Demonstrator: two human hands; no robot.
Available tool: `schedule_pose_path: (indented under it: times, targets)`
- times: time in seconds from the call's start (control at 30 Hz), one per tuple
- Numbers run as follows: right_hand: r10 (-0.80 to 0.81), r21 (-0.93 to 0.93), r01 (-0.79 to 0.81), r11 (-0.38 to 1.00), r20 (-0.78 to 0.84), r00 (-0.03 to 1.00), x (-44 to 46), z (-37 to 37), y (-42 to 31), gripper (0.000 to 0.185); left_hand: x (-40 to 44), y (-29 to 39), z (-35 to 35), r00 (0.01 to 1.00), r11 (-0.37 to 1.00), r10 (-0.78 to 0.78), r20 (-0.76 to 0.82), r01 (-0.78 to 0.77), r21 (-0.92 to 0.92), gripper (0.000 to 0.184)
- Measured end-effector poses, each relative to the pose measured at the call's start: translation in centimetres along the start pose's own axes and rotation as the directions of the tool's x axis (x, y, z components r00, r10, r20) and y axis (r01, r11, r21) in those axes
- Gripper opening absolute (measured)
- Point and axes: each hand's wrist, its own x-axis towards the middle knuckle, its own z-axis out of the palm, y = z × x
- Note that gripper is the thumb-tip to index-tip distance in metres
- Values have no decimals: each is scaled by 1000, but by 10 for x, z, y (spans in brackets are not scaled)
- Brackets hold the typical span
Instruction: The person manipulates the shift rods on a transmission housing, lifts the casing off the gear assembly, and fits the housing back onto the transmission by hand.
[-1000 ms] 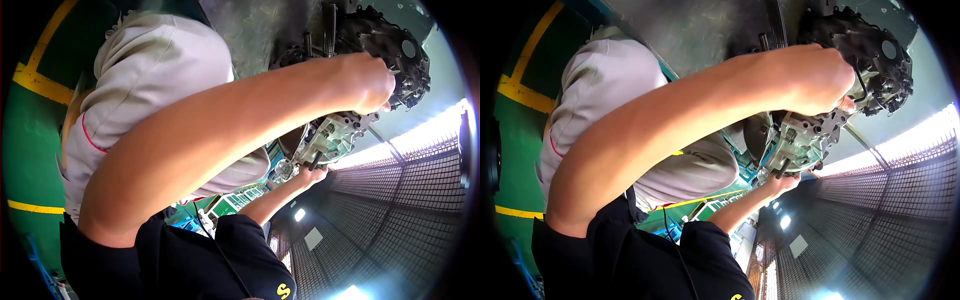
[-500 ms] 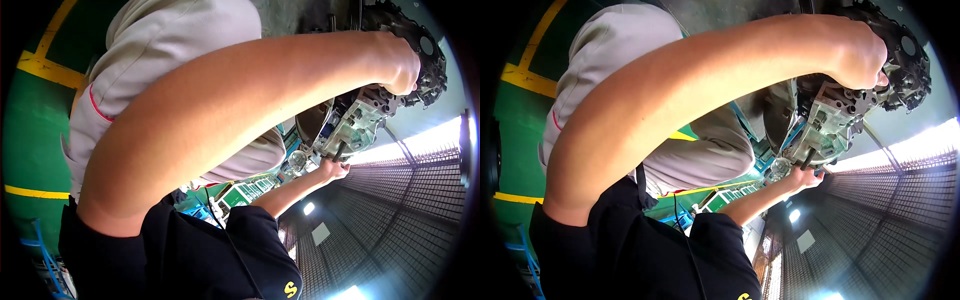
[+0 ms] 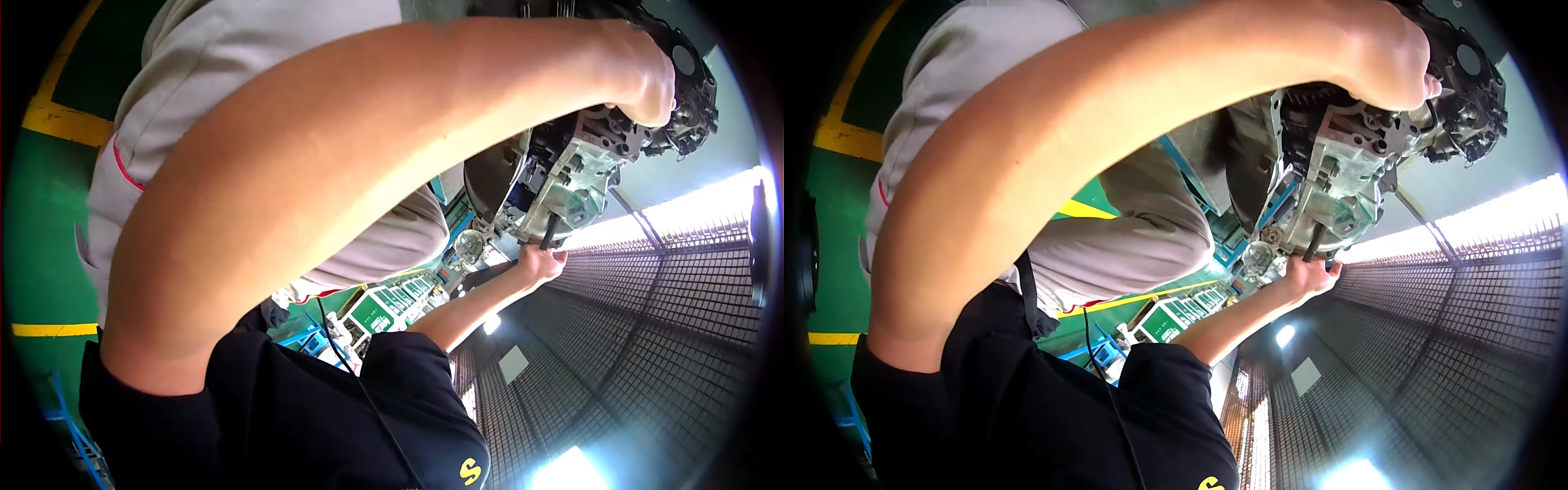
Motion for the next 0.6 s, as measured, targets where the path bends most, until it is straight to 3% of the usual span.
schedule_pose_path:
  times: [0.03,0.17,0.27,0.33,0.4,0.47,0.5,0.57,0.6]
  targets:
    - [0,-25,-2,1000,-84,996,-8,8,-1,67,22,-19,8,990,987,135,40,-131,-95,36]
    - [32,-17,-32,999,22,999,4,-5,-7,65,27,-22,19,991,982,133,-10,-133,-131,36]
    - [30,-36,-30,999,-12,999,13,-10,-11,64,22,-20,11,996,986,88,27,-83,-147,36]
    - [35,-54,-33,998,26,999,15,-10,-18,64,19,-27,10,997,952,23,70,-1,-306,35]
    - [39,-72,-34,997,59,998,13,-14,-18,63,18,-30,14,999,940,9,53,9,-342,35]
    - [-28,-168,61,984,193,981,4,-11,-18,61,14,-27,11,999,925,-4,32,16,-380,34]
    - [-28,-168,62,984,198,980,1,-7,-17,61,12,-22,7,994,921,-68,80,94,-379,34]
    - [-259,-243,269,932,72,963,6,-6,-10,57,16,-22,7,983,913,-137,124,174,-369,33]
    - [-255,-243,265,933,74,964,26,-21,-15,57,28,-24,22,999,968,14,28,-7,-250,33]
